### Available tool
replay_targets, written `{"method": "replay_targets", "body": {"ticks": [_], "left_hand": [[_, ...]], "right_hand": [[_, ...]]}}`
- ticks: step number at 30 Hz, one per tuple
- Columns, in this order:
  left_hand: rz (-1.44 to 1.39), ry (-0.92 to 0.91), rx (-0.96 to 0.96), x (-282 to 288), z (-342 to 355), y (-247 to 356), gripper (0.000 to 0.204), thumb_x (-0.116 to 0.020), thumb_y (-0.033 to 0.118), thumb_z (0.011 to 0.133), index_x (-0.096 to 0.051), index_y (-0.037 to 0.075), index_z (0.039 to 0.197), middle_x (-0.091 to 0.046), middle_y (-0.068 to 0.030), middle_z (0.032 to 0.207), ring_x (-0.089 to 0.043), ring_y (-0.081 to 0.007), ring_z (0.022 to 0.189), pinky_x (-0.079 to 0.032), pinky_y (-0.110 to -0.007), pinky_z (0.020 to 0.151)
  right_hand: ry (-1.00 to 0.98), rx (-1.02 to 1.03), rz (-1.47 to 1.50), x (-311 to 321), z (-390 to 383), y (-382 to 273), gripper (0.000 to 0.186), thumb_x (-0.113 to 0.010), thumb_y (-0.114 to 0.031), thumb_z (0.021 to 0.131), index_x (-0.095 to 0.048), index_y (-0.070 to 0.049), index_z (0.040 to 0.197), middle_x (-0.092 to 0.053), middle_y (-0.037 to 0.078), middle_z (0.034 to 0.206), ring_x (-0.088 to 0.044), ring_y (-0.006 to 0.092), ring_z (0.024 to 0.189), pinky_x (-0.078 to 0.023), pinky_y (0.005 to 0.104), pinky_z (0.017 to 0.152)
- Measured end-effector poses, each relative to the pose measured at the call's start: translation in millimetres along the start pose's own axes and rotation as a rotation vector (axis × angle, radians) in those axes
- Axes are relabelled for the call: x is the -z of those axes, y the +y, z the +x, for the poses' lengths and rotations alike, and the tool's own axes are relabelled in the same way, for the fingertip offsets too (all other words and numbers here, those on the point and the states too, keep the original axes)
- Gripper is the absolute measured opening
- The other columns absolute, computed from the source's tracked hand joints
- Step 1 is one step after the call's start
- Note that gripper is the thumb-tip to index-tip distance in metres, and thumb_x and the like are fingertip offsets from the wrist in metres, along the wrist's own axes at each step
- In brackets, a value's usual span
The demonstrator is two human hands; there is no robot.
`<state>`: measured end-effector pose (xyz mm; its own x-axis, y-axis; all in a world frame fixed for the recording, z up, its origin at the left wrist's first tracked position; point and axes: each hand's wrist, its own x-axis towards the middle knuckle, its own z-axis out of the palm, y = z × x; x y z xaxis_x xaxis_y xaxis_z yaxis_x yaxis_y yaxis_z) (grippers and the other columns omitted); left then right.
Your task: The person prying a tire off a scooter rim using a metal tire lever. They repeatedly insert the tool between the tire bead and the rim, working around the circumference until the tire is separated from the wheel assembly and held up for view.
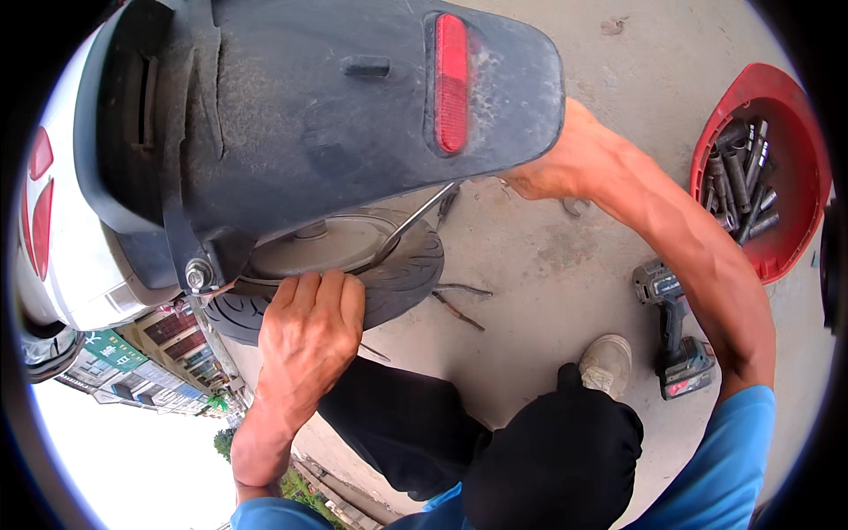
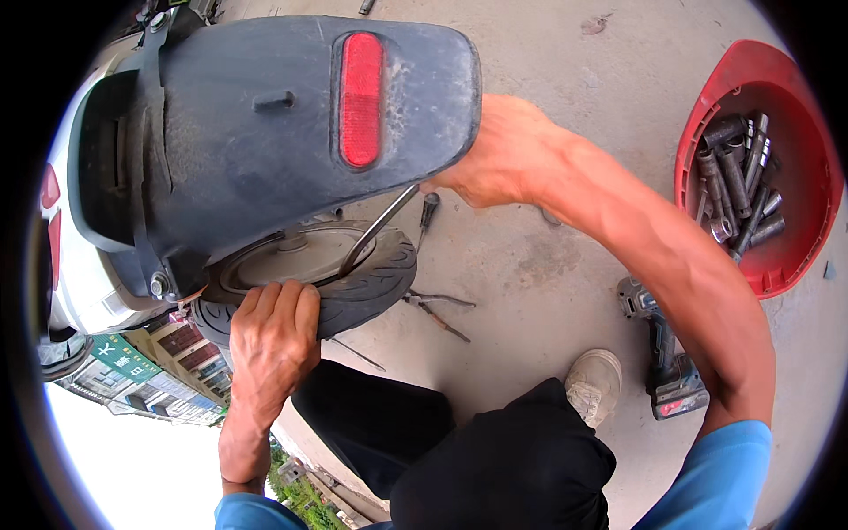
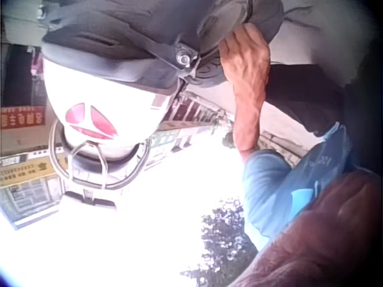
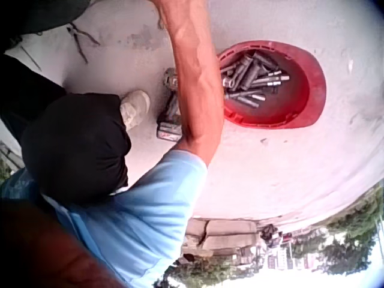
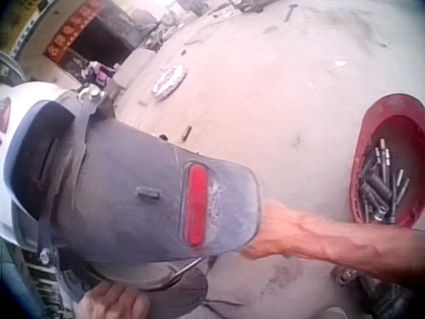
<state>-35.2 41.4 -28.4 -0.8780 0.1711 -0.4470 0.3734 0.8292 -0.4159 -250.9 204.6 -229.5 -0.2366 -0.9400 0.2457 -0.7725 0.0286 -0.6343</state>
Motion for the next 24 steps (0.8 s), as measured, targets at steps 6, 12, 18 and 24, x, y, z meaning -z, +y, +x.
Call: {"method": "replay_targets", "body": {"ticks": [6, 12, 18, 24], "left_hand": [[0.026, 0.007, -0.028, 4.1, -6.6, -8.6, 0.011, -0.063, 0.01, 0.073, -0.054, 0.007, 0.078, -0.05, -0.0063, 0.076, -0.056, -0.0211, 0.071, -0.049, -0.034, 0.067], [0.018, 0.002, -0.045, 4.4, 5.2, -5.6, 0.011, -0.063, 0.011, 0.073, -0.054, 0.008, 0.077, -0.051, -0.0063, 0.076, -0.057, -0.0211, 0.072, -0.048, -0.034, 0.067], [0.023, -0.046, -0.043, 6.3, -6.5, -8.2, 0.011, -0.063, 0.011, 0.073, -0.053, 0.008, 0.077, -0.051, -0.0064, 0.076, -0.057, -0.0212, 0.072, -0.048, -0.034, 0.068], [-0.017, -0.042, -0.077, 10.7, 2.0, -15.5, 0.011, -0.064, 0.011, 0.075, -0.053, 0.008, 0.077, -0.051, -0.0071, 0.076, -0.057, -0.0218, 0.072, -0.048, -0.035, 0.068]], "right_hand": [[0.156, 0.007, -0.096, -25.8, -25.4, -26.4, 0.031, -0.068, -0.005, 0.081, -0.076, -0.023, 0.106, -0.075, 0.005, 0.095, -0.072, 0.0315, 0.097, -0.061, 0.0422, 0.07], [-0.363, 0.016, -0.375, 0.3, 6.5, -1.2, 0.023, -0.065, -0.008, 0.084, -0.075, -0.011, 0.105, -0.074, 0.004, 0.087, -0.073, 0.0275, 0.088, -0.06, 0.0443, 0.066], [0.084, -0.047, -0.167, -12.4, -41.9, -70.5, 0.033, -0.068, -0.012, 0.077, -0.074, -0.004, 0.108, -0.067, 0.009, 0.065, -0.072, 0.0296, 0.065, -0.059, 0.0414, 0.059], [0.457, 0.151, 0.059, -16.5, 8.4, 6.0, 0.018, -0.064, -0.009, 0.084, -0.074, -0.01, 0.099, -0.073, 0.006, 0.091, -0.072, 0.0285, 0.098, -0.06, 0.0437, 0.071]]}}
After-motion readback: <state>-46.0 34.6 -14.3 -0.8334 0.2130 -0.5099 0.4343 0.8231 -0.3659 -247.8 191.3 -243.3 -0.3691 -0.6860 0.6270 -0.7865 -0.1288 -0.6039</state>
